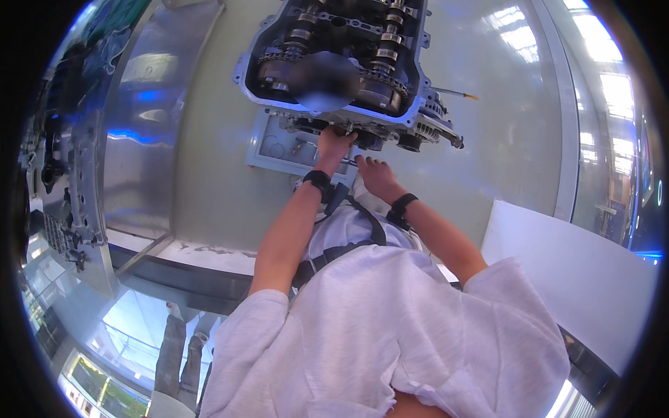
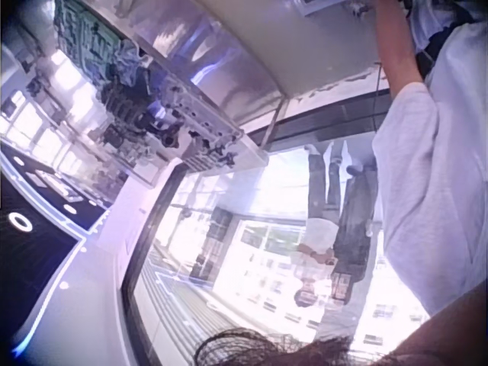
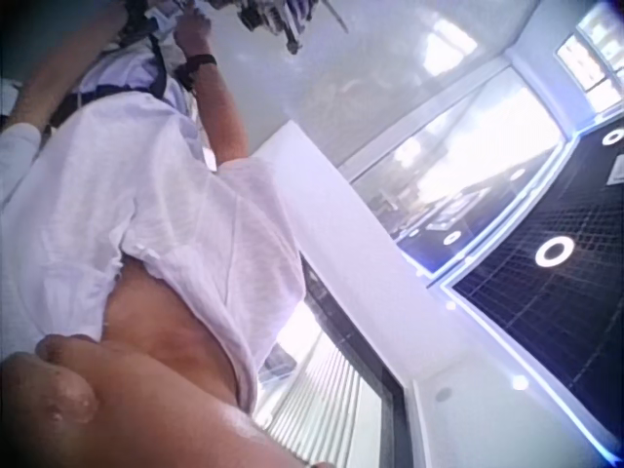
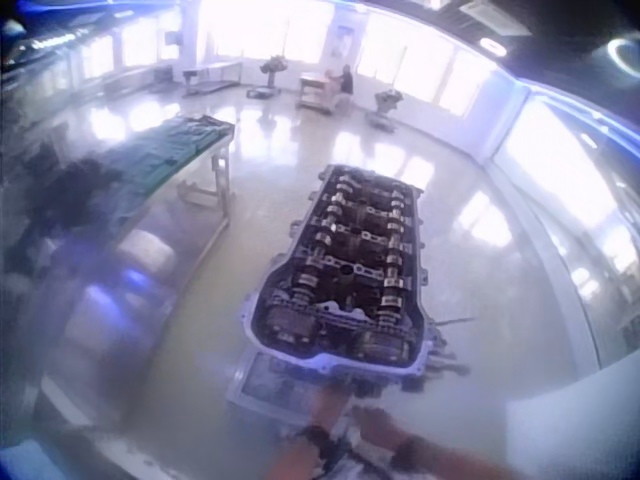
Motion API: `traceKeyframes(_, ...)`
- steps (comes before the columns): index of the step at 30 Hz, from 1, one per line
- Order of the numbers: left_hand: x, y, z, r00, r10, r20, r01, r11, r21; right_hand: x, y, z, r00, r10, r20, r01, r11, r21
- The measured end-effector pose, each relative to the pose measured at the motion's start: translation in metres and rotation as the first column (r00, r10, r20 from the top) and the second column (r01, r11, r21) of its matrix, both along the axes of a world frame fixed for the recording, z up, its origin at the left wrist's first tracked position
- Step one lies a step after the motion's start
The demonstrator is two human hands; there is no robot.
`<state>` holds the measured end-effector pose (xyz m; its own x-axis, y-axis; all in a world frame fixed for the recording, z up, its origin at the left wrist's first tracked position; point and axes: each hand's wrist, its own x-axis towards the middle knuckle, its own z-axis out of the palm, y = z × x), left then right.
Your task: Use a socket wrench to remove bolts from an automotive engine assembly.
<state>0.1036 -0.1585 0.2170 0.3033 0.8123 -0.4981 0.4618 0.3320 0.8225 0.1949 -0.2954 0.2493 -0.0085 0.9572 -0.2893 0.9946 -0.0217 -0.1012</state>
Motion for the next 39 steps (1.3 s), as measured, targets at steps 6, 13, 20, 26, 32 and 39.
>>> traceKeyframes(6, -0.024, 0.003, -0.014, 0.998, 0.048, 0.043, -0.046, 0.998, -0.042, -0.013, 0.035, 0.053, 0.987, 0.163, -0.012, -0.157, 0.925, -0.346)
traceKeyframes(13, -0.016, 0.002, -0.017, 0.994, -0.01, 0.112, 0.017, 0.998, -0.065, -0.008, 0.018, 0.042, 0.994, -0.097, -0.041, 0.086, 0.973, -0.212)
traceKeyframes(20, -0.047, 0.0, -0.006, 0.863, -0.176, 0.474, 0.284, 0.944, -0.166, -0.002, 0.02, 0.043, 0.947, -0.228, -0.226, 0.182, 0.961, -0.207)
traceKeyframes(26, -0.045, -0.003, -0.008, 0.879, -0.061, 0.474, 0.25, 0.904, -0.347, -0.016, 0.031, 0.102, 0.999, 0.045, 0.002, -0.044, 0.98, -0.193)
traceKeyframes(32, -0.025, -0.006, 0.008, 0.957, -0.274, -0.095, 0.281, 0.956, 0.079, -0.01, 0.012, 0.002, 0.929, -0.202, -0.309, 0.163, 0.976, -0.148)
traceKeyframes(39, -0.046, -0.003, 0.012, 0.956, -0.241, -0.167, 0.268, 0.95, 0.161, -0.028, 0.06, 0.083, 0.993, 0.105, -0.046, -0.113, 0.826, -0.553)
